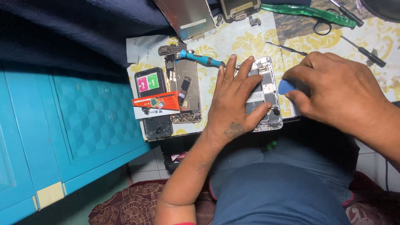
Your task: The person uses a blue plastic pry tool to lift and separate the battery from the smartphone chassis, then uses a screwdriver to adjust internal components. The phone remains open on the work surface during the process.
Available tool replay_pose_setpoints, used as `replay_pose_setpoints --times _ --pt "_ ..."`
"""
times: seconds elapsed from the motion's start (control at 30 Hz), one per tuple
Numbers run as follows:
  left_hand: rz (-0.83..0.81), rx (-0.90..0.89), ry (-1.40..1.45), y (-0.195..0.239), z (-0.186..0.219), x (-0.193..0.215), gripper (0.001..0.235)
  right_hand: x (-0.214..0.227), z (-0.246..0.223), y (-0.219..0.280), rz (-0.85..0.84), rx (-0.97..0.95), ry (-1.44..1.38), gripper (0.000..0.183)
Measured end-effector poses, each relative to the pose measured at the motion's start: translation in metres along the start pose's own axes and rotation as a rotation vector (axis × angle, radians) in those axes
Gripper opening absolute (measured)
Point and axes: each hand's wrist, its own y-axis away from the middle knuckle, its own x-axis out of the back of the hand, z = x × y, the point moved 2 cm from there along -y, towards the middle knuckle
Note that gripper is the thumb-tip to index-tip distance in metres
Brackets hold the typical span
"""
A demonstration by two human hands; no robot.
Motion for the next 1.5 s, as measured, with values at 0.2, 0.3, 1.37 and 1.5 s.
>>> replay_pose_setpoints --times 0.2,0.3,1.37,1.5 --pt "-0.022 -0.009 0.014 -0.003 0.003 0.003 0.045 0.008 -0.001 -0.019 -0.176 -0.161 -0.082 0.028" --pt "-0.013 -0.011 0.014 -0.004 0.003 0.002 0.042 0.014 -0.002 -0.022 -0.24 -0.298 -0.192 0.019" --pt "-0.032 -0.016 0.054 -0.002 -0.002 0.001 0.033 0.015 -0.012 -0.064 -0.465 -0.461 -0.235 0.027" --pt "-0.022 -0.019 0.044 -0.003 -0.002 0.0 0.032 0.021 -0.016 -0.07 -0.507 -0.478 -0.23 0.031"
